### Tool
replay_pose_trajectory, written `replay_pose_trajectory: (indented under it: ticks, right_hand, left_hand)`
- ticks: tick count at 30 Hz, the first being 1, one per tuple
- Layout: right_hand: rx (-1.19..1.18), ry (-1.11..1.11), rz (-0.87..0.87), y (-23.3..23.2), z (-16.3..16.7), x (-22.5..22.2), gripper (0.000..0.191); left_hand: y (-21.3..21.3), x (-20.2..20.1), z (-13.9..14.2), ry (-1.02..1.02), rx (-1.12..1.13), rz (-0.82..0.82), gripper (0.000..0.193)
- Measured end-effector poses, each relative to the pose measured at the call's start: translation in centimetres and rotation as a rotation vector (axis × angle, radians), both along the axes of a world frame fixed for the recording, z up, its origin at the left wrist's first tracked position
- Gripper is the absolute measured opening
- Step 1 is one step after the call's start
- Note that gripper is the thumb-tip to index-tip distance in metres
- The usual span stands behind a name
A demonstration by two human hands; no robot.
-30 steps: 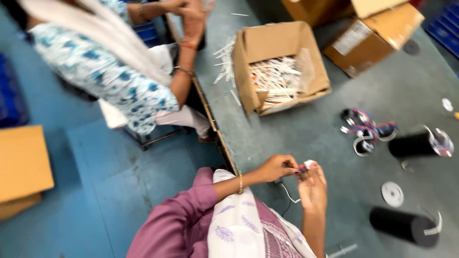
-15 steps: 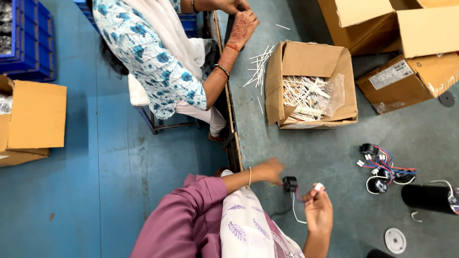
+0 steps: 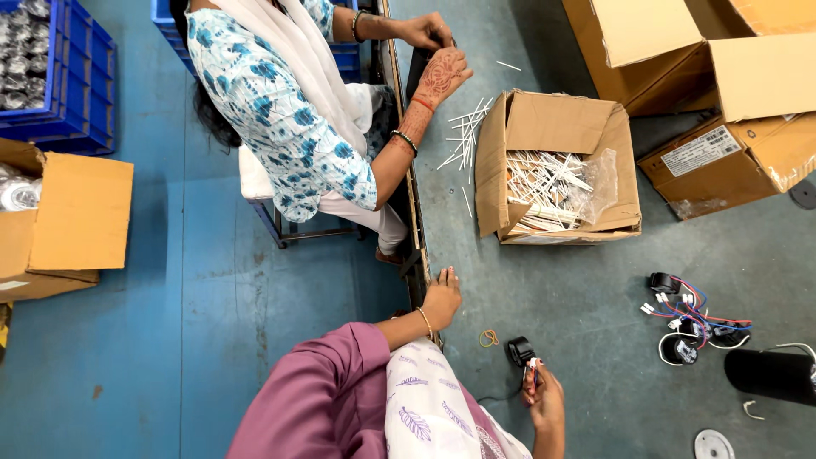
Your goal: The person assembles small electric motor units at a factory workbench, picking motors with wires, fitting them into black cylindrical housings, taping and arranging wires, and placing finished units into a blue crate.
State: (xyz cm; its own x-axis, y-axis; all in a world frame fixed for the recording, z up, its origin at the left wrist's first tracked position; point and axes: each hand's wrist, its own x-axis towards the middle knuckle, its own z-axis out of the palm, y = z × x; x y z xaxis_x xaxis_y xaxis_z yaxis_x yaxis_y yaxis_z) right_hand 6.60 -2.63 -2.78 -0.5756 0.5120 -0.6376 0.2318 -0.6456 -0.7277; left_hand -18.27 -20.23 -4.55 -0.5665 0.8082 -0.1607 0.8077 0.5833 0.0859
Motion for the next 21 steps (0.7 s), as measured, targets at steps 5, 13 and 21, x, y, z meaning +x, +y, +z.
replay_pose_trajectory:
  ticks: [5,13,21]
  right_hand:
    - [0.145,-0.135,0.027,1.2,0.0,-1.3,0.022]
    - [0.306,-0.219,0.165,2.0,0.4,-2.5,0.027]
    - [0.373,-0.244,0.177,0.8,0.3,-3.7,0.027]
  left_hand:
    - [0.5,-0.1,0.0,0.067,0.057,0.014,0.069]
    - [2.1,0.9,-0.6,0.060,-0.035,0.082,0.061]
    - [2.1,1.0,-0.6,0.034,-0.117,0.037,0.052]
